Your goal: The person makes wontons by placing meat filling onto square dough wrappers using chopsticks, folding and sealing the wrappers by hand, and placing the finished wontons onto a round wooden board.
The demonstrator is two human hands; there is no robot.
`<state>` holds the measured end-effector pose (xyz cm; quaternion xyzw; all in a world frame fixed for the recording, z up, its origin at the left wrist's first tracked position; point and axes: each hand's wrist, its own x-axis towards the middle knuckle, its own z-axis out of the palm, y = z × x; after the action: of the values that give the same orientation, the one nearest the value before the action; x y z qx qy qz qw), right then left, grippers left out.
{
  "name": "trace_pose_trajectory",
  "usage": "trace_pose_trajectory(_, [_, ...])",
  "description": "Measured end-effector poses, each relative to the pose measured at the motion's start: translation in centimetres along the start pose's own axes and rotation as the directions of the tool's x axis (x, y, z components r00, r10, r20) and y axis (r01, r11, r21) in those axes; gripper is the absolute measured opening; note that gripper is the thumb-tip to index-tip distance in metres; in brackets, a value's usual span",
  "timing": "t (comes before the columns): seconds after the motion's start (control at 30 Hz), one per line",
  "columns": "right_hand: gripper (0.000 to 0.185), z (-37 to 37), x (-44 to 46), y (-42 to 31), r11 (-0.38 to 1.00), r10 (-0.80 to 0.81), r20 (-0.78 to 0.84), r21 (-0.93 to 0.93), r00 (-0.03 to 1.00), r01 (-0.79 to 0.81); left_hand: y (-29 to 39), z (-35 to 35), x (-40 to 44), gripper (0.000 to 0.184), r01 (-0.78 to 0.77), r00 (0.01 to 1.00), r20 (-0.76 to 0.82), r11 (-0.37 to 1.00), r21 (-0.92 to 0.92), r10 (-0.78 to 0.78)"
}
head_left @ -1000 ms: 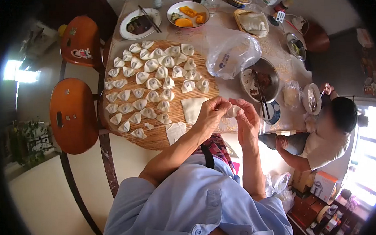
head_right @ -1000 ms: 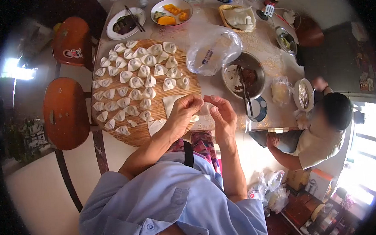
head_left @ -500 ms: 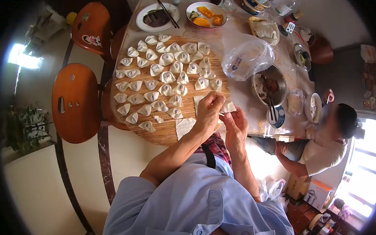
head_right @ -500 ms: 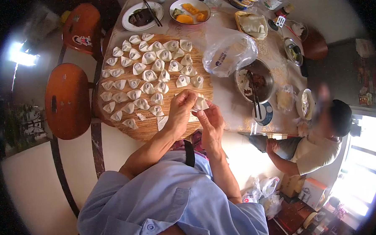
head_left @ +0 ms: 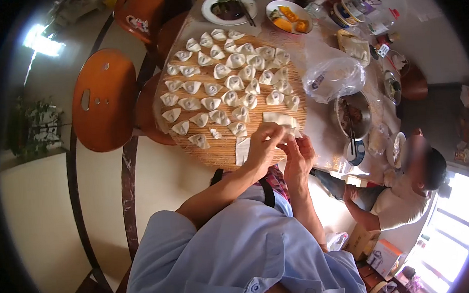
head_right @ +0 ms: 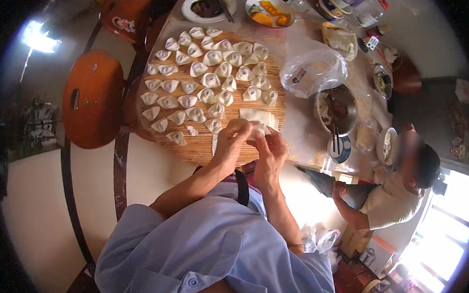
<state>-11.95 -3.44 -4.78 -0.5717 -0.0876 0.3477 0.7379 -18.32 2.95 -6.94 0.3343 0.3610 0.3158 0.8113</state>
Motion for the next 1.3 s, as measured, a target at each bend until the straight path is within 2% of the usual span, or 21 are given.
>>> trace_pose_trajectory(0.07, [0.028,0.3,0.2,1.1,0.980,0.068,0.066,-0.192,0.995,-0.054,0.7,-2.5,-0.4,0.031,-0.010,0.991,-0.137,1.000,0.006,0.010])
trace_pose_trajectory(0.1, [0.029,0.8,0.4,1.5,0.948,0.107,0.121,-0.311,0.987,-0.065,1.5,-3.7,-0.5,0.045,-0.034,0.973,-0.227,0.999,0.004,0.034])
trace_pose_trajectory(0.13, [0.030,1.3,0.4,2.0,0.903,0.152,0.170,-0.425,0.974,-0.067,3.0,-5.5,-0.1,0.046,0.107,0.935,-0.344,0.993,0.043,-0.086])
trace_pose_trajectory(0.17, [0.030,2.0,0.4,2.9,0.857,0.157,0.213,-0.515,0.964,-0.026,4.1,-6.9,0.0,0.045,0.033,0.892,-0.451,0.994,0.108,0.020])
trace_pose_trajectory(0.2, [0.025,2.5,0.6,4.3,0.780,0.027,0.324,-0.598,0.946,0.182,5.7,-8.1,-0.4,0.044,-0.003,0.871,-0.488,0.995,0.096,0.049])
trace_pose_trajectory(0.27, [0.022,3.0,0.8,7.1,0.578,-0.020,0.502,-0.700,0.865,0.420,7.5,-10.7,-0.7,0.042,-0.081,0.831,-0.547,0.995,0.064,0.103])
trace_pose_trajectory(0.33, [0.023,4.3,0.4,9.3,0.548,-0.084,0.564,-0.662,0.821,0.511,8.3,-12.8,-1.0,0.035,-0.165,0.812,-0.549,0.980,0.109,0.198])
trace_pose_trajectory(0.4, [0.025,5.2,0.1,11.0,0.484,-0.087,0.591,-0.679,0.802,0.552,9.0,-13.5,-1.6,0.033,-0.193,0.811,-0.546,0.977,0.088,0.209])
trace_pose_trajectory(0.43, [0.027,5.5,-0.2,11.6,0.497,-0.092,0.593,-0.669,0.800,0.553,9.2,-13.6,-1.8,0.032,-0.205,0.813,-0.541,0.976,0.076,0.213])
trace_pose_trajectory(0.5, [0.030,5.6,-0.4,12.1,0.519,-0.107,0.597,-0.648,0.795,0.557,8.7,-13.8,-2.1,0.032,-0.192,0.825,-0.530,0.980,0.060,0.194])
trace_pose_trajectory(0.6, [0.031,4.0,-0.1,10.9,0.446,-0.194,0.620,-0.635,0.761,0.631,8.1,-13.5,-2.0,0.030,-0.157,0.847,-0.506,0.986,0.055,0.163])
trace_pose_trajectory(0.63, [0.024,3.8,-0.5,8.8,0.518,-0.130,0.526,-0.687,0.840,0.510,8.0,-13.3,-1.8,0.030,-0.143,0.855,-0.496,0.988,0.057,0.152])
trace_pose_trajectory(0.7, [0.011,1.4,0.7,8.0,0.495,-0.242,0.402,-0.731,0.883,0.469,8.0,-12.8,-1.4,0.026,-0.138,0.879,-0.457,0.990,0.034,0.139])
trace_pose_trajectory(0.73, [0.007,-0.2,1.7,8.0,0.378,-0.286,0.366,-0.806,0.886,0.455,7.9,-12.6,-1.3,0.025,-0.134,0.890,-0.438,0.991,0.023,0.130])
trace_pose_trajectory(0.8, [0.006,-2.6,3.2,7.3,0.153,-0.381,0.455,-0.828,0.805,0.540,7.3,-12.1,-0.7,0.023,-0.115,0.915,-0.384,0.993,0.038,0.121])
trace_pose_trajectory(1.0, [0.008,-3.7,4.7,6.8,-0.025,-0.265,0.676,-0.718,0.688,0.696,6.1,-9.6,-0.1,0.014,-0.102,0.953,-0.289,0.995,-0.009,0.095])
trace_pose_trajectory(1.03, [0.006,-3.8,5.0,6.8,-0.107,-0.218,0.727,-0.681,0.651,0.724,5.7,-9.3,0.0,0.014,-0.100,0.957,-0.272,0.995,0.002,0.097])
trace_pose_trajectory(1.13, [0.005,-3.6,5.4,6.7,-0.231,-0.140,0.802,-0.596,0.580,0.769,4.8,-8.7,0.2,0.014,-0.047,0.975,-0.214,0.997,0.063,0.059])
trace_pose_trajectory(1.17, [0.006,-3.5,5.6,6.5,-0.215,-0.104,0.797,-0.602,0.595,0.769,4.1,-8.4,0.4,0.013,-0.014,0.979,-0.202,0.997,0.074,0.029])
trace_pose_trajectory(1.23, [0.006,-3.8,6.4,6.7,-0.074,-0.172,0.750,-0.656,0.638,0.751,2.9,-7.7,0.8,0.013,0.073,0.984,-0.163,0.996,0.050,-0.064])
trace_pose_trajectory(1.3, [0.011,-4.9,7.5,6.9,0.127,-0.201,0.678,-0.698,0.707,0.705,0.6,-7.7,1.8,0.013,0.222,0.968,-0.128,0.974,0.042,-0.215])
